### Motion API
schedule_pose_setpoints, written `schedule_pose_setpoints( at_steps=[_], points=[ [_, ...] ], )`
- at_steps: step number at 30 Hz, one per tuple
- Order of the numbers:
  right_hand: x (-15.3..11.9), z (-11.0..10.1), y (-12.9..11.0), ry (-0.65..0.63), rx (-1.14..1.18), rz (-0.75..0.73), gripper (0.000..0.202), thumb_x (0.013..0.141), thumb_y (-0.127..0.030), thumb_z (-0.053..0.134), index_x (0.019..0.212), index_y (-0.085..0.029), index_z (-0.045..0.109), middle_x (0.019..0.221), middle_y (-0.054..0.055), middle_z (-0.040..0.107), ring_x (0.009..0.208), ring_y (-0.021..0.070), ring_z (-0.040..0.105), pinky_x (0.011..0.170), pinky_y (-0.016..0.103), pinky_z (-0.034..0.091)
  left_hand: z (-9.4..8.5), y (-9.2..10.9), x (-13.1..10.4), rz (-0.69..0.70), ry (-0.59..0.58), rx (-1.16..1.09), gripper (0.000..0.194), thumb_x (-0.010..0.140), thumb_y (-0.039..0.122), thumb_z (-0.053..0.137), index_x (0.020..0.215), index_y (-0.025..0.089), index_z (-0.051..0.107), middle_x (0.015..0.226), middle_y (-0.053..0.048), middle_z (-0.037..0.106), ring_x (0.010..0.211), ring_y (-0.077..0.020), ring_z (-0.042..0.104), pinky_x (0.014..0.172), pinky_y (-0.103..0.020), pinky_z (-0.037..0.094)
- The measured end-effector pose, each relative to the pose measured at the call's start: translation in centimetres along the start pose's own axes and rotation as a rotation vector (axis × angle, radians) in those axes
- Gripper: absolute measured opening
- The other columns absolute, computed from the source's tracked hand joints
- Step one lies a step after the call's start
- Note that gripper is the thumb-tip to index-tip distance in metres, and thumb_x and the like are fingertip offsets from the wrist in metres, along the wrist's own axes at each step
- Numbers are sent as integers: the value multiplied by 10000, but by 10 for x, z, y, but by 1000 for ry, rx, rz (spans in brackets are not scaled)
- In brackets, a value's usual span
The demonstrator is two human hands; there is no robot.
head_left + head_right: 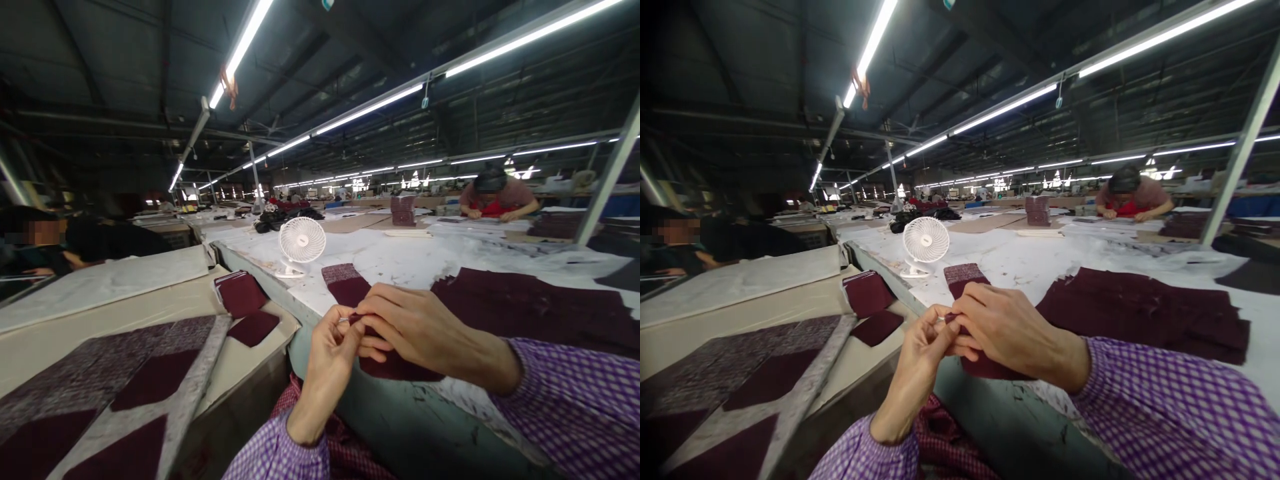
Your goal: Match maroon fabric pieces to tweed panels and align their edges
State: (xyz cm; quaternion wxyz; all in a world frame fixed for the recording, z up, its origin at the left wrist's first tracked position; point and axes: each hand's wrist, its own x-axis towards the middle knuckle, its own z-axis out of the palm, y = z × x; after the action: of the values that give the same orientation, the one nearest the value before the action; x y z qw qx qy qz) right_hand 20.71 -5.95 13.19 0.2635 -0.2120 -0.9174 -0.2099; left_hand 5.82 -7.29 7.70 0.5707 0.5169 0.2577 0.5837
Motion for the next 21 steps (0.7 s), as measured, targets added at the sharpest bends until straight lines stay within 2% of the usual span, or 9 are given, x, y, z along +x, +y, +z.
schedule_pose_setpoints(
  at_steps=[4, 10, 14, 17, 21],
  points=[
    [-2, 0, 1, -17, -53, -20, 261, 913, -132, 355, 825, -136, 601, 793, 68, 591, 733, 132, 537, 619, 234, 452, 1, 3, -6, 25, -36, 30, 323, 799, 445, 618, 863, 152, 496, 748, -63, 683, 688, -198, 698, 552, -229, 521],
    [-3, -1, -8, -11, -176, -61, 234, 892, -98, 354, 775, -143, 552, 731, 47, 555, 628, 129, 483, 529, 251, 368, -2, -7, -7, 85, 55, 257, 304, 845, 471, 533, 829, 170, 489, 681, -44, 675, 572, -155, 662, 497, -208, 493],
    [-3, 3, -11, 2, -241, -72, 209, 901, -144, 398, 732, -154, 521, 692, 33, 517, 593, 132, 447, 505, 270, 314, -1, -7, -9, 138, 96, 447, 233, 882, 401, 482, 822, 179, 517, 650, -35, 676, 546, -142, 643, 500, -201, 485],
    [-2, 4, -10, 1, -264, -92, 248, 916, -140, 365, 706, -159, 495, 679, 33, 498, 589, 134, 431, 495, 272, 290, -1, -2, -11, 155, 101, 502, 170, 873, 333, 493, 795, 187, 532, 617, -26, 673, 527, -143, 632, 487, -197, 469],
    [1, 1, -2, -54, -290, -221, 281, 926, -108, 313, 707, -160, 482, 693, 40, 498, 628, 143, 430, 554, 278, 326, -8, 6, -13, 123, 46, 545, 96, 825, 237, 536, 740, 192, 528, 550, -4, 648, 476, -139, 614, 481, -198, 460]
  ],
)
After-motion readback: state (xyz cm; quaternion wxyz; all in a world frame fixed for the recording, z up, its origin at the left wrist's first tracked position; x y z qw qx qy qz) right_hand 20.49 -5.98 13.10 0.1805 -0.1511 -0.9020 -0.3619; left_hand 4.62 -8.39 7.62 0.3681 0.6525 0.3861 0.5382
